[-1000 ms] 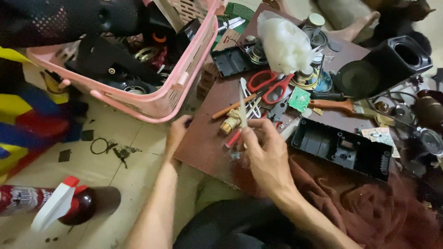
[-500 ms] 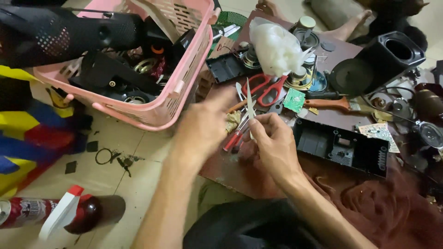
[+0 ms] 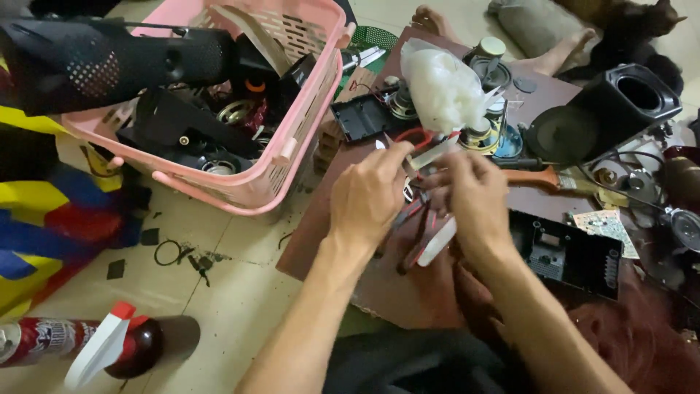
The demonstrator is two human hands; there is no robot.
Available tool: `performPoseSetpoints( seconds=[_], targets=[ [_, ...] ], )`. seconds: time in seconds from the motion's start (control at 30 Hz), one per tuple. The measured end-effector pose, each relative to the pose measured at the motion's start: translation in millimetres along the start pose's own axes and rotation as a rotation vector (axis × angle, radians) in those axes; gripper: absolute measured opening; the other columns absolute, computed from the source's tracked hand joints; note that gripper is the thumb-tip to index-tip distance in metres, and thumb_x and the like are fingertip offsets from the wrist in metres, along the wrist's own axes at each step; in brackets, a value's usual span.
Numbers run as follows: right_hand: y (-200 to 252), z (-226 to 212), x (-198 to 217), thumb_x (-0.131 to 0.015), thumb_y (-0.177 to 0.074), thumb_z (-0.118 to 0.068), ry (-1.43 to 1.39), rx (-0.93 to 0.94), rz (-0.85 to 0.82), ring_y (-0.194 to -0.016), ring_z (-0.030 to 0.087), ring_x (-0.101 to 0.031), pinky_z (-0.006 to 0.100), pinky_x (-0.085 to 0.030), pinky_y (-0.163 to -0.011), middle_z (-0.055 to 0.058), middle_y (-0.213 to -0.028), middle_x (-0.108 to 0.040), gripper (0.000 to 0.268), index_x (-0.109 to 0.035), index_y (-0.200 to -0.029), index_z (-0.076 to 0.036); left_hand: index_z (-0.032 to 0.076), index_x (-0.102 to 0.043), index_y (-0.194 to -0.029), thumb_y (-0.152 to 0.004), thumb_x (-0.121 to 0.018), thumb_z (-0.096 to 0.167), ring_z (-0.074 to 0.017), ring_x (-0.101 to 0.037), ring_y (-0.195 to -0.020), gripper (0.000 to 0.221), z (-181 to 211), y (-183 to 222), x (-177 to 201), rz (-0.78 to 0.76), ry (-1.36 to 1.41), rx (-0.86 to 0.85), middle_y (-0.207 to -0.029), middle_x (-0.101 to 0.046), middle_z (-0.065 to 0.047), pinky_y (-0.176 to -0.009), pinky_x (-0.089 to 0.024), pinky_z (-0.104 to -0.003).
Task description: Scraping and cleaning a plastic housing component using a knife and tweezers on a cluttered workbench.
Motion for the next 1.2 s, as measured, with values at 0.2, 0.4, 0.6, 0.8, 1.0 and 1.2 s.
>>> performPoseSetpoints(
  seconds=[0.2,0.4,0.6,0.8,1.0,1.2],
  targets=[
    [-65.5,23.5,14.3,-0.054,-0.104,-0.042,-0.101,-0.007,0.129,-0.043,0.014,-0.051,0.025,-0.04,-0.037,0.014,-0.069,-0.064,0.049,-0.059,-0.105,0.007,0.023,-0.06,-0.092,-0.081,-0.063,0.028,-0.0249,-0.057,-0.106,0.013,41.9,-29.1,-2.6,0.428,-0.319,-0.017,-0.1,-0.053,-0.001,-0.087,-0.04,-0.043],
    [-93.3,44.7,19.3,-0.067,-0.093,-0.032,-0.029,-0.07,0.27,-0.047,0.014,-0.059,0.031,-0.052,-0.039,0.012,-0.066,-0.066,0.025,-0.071,-0.087,-0.008,0.012,-0.051,-0.117,-0.096,-0.045,0.017,-0.0498,-0.073,-0.078,0.022,50.0,-63.9,-36.8,-0.142,0.068,0.075,-0.09,-0.068,-0.022,-0.072,-0.058,-0.06],
    [-78.5,40.8,21.0,-0.057,-0.1,-0.025,0.091,-0.021,0.115,-0.048,0.021,-0.061,0.035,-0.051,-0.041,0.011,-0.058,-0.059,0.026,-0.067,-0.082,-0.01,0.006,-0.045,-0.12,-0.078,-0.059,0.067,-0.0568,-0.071,-0.092,0.076,46.4,-89.1,-46.3,-0.287,0.144,0.481,-0.1,-0.07,-0.03,-0.077,-0.057,-0.061],
    [-46.5,21.3,19.4,-0.048,-0.1,-0.03,0.537,0.095,0.063,-0.095,0.049,-0.067,0.06,-0.051,-0.077,0.021,-0.089,-0.068,0.028,-0.062,-0.091,-0.008,0.001,-0.051,-0.114,-0.079,-0.071,0.05,-0.0529,-0.073,-0.093,0.063,38.1,-95.4,-65.7,-0.238,0.019,0.474,-0.095,-0.073,-0.031,-0.079,-0.058,-0.061],
    [-29.8,30.4,30.2,-0.049,-0.103,-0.035,0.574,0.1,0.09,-0.096,0.045,-0.068,0.058,-0.053,-0.081,0.02,-0.085,-0.068,0.033,-0.061,-0.089,-0.008,0.001,-0.054,-0.113,-0.086,-0.067,0.048,-0.0514,-0.072,-0.1,0.056,46.7,-86.7,-70.9,-0.284,-0.015,0.522,-0.098,-0.072,-0.03,-0.082,-0.057,-0.061],
    [-21.2,27.6,36.0,-0.049,-0.103,-0.033,0.565,0.089,0.119,-0.089,0.045,-0.069,0.055,-0.052,-0.077,0.021,-0.08,-0.065,0.03,-0.06,-0.086,-0.01,-0.001,-0.053,-0.113,-0.09,-0.065,0.039,-0.053,-0.071,-0.101,0.047,52.8,-84.0,-76.1,-0.281,0.058,0.559,-0.1,-0.073,-0.031,-0.085,-0.057,-0.061]
  ],
)
Point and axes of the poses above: each hand's wrist, its own y-axis away from the middle knuckle, its own x-axis out of the back of the hand, z = x × y, the point moved 5 cm from there along -y, towards the middle knuckle
